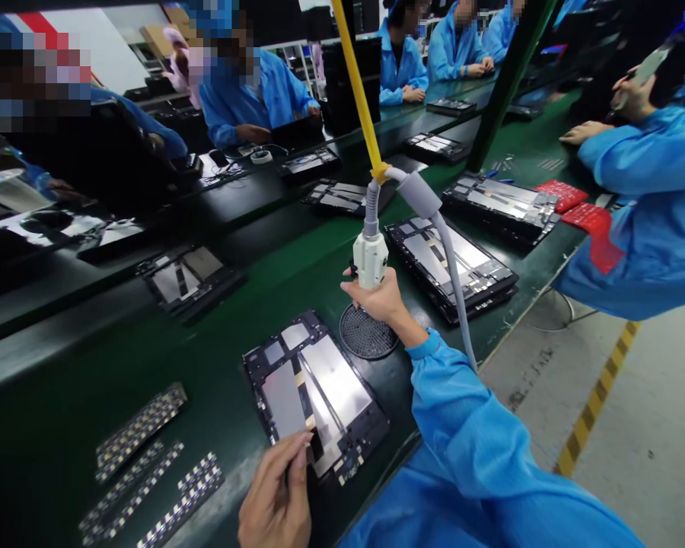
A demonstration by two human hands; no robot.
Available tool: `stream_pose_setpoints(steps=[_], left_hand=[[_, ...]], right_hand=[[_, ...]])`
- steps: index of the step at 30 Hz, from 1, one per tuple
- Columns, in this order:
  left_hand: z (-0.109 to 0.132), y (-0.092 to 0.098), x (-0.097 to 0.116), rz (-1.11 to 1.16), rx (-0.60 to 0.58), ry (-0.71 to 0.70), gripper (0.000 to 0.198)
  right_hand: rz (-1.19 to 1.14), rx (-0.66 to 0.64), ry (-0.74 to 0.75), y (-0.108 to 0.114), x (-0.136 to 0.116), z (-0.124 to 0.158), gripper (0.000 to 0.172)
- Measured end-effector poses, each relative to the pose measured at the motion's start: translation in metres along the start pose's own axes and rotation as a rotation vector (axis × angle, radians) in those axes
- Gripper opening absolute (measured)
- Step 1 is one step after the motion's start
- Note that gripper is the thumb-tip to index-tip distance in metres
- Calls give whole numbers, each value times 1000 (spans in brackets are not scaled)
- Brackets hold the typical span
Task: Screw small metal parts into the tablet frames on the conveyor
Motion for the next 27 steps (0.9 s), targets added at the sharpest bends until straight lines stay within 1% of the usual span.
stream_pose_setpoints(steps=[3,5,8,10,12,14,15,17,19,20,22,24,27], left_hand=[[-4,10,-3,63,119,146,10],[-8,21,-6,62,204,240,6],[-12,45,-16,12,323,372,13],[-13,59,-27,-3,349,417,18],[-13,68,-40,10,300,443,21],[-13,71,-54,41,219,474,22],[-12,72,-61,60,194,489,22],[-11,74,-71,98,201,503,19],[-10,75,-75,112,228,491,16],[-10,75,-75,103,229,472,15],[-10,73,-72,69,206,405,15],[-11,72,-65,19,171,313,19],[-13,72,-57,-44,134,207,24]], right_hand=[[10,7,6,-1,1,0,19],[20,6,12,0,2,-1,19],[36,8,21,2,-2,0,21],[45,34,44,2,-12,4,21],[25,50,91,-6,-28,13,20],[-48,-8,132,-28,-48,25,19],[-93,-69,133,-45,-56,32,19],[-145,-239,65,-87,-67,49,21],[-152,-428,-37,-134,-67,69,22],[-153,-501,-80,-154,-64,77,22],[-147,-577,-141,-184,-54,87,20],[-126,-573,-159,-199,-41,89,19],[-74,-551,-141,-203,-28,85,18]])
Point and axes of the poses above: each hand's wrist, its own z-axis away from the middle knuckle, its own y-axis out of the back of the hand, x = y × z, the point moved 6 cm from there along -z, towards the middle knuckle, and after that the axes turned 2 degrees about z, right-handed, at the moved point
